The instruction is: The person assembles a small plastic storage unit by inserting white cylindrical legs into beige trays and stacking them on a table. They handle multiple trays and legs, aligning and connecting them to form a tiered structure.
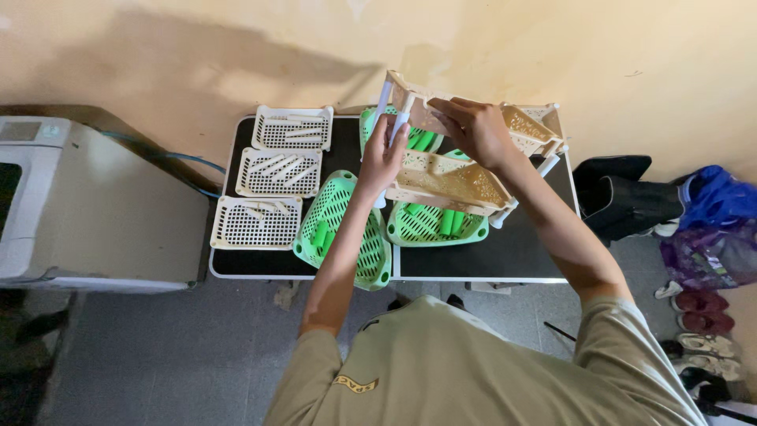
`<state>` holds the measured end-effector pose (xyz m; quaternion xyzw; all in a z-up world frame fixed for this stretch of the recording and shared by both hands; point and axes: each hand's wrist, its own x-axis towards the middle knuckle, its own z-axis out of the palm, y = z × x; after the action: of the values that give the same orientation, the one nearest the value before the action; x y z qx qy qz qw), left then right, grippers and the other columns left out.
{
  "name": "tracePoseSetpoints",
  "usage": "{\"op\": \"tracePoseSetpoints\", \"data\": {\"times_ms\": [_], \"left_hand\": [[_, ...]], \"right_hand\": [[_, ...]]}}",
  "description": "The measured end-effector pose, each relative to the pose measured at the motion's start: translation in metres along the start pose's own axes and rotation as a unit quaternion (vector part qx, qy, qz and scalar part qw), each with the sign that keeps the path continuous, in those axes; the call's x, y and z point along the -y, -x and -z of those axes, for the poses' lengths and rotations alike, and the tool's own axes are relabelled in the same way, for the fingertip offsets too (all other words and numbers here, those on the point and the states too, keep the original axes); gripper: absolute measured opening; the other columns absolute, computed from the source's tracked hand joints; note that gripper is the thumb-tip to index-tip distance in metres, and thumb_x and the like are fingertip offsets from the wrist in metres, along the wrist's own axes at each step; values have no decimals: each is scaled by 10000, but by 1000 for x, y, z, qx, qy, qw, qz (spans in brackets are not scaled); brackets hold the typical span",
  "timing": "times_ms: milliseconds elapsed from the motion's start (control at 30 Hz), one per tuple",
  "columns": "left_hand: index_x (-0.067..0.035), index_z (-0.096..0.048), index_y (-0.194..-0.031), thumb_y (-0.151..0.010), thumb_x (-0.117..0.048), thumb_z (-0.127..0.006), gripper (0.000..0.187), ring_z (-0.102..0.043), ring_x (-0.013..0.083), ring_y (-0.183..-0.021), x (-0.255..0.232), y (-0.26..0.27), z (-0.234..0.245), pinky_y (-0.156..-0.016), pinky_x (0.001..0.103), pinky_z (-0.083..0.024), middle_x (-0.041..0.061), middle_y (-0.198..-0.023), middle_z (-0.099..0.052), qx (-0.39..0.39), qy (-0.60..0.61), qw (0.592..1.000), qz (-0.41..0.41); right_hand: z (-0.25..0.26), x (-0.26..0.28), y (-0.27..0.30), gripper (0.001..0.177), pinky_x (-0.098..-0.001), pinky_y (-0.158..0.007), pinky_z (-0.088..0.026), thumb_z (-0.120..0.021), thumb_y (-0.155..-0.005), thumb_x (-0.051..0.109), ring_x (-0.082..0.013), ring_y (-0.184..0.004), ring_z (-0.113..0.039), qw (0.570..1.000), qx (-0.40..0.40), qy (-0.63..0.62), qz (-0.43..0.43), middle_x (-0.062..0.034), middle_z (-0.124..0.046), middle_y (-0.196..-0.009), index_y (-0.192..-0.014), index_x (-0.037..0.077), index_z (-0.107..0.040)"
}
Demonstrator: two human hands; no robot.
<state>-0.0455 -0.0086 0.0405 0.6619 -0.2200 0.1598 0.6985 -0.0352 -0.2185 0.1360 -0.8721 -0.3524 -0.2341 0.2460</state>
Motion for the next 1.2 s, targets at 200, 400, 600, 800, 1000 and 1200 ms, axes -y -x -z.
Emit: {"op": "tracePoseSetpoints", "data": {"times_ms": [200,400,600,800,1000,1200], "left_hand": [[-59,-526,-851,-978,-631,-405,598,-451,114,-510,-8,-23,8,-432,262,-344,-2,-618,-480,-31,24,946,321],[-62,-632,-652,-903,-817,-412,825,-560,52,-507,4,-51,13,-440,207,-396,-26,-542,-546,-94,-130,937,311],[-72,-546,-706,-944,-690,-510,664,-433,94,-403,41,-39,1,-365,288,-310,-30,-520,-446,-140,17,932,335],[-109,-601,-803,-994,-591,-557,520,-387,62,-407,52,-20,29,-360,267,-280,-61,-536,-450,-200,52,954,217],[-117,-493,-808,-957,-667,-534,571,-284,92,-353,35,-14,65,-343,272,-215,-51,-498,-312,-240,205,903,291],[-148,-527,-810,-879,-768,-478,626,-226,91,-347,29,-5,65,-368,269,-196,-73,-475,-244,-217,260,887,314]], "right_hand": [[-13,-3,-2,341,-402,-633,-558,-661,-949,47,-305,-755,-699,997,-18,39,67,-125,-735,-974,-1285,78,-706],[-33,-5,-3,533,-388,-666,-575,-682,-884,88,-266,-871,-693,985,53,132,101,-113,-689,-940,-1406,13,-605],[-31,0,-12,417,-447,-983,-564,-672,-1038,165,-251,-1019,-665,966,59,219,121,-90,-675,-1111,-1449,131,-613],[7,2,53,496,-528,-1182,-452,-510,-1122,429,-336,-1401,-499,958,-260,45,-113,-189,-518,-1439,-1492,101,-549],[-7,-49,83,508,-391,-975,-549,-350,-1186,402,-234,-1151,-643,912,-252,-242,-213,-147,-628,-1260,-1469,-1,-475],[-23,-43,91,287,-243,-625,-479,-382,-1199,240,-72,-699,-477,890,-246,-325,-206,-4,-491,-844,-1268,9,-537]]}}
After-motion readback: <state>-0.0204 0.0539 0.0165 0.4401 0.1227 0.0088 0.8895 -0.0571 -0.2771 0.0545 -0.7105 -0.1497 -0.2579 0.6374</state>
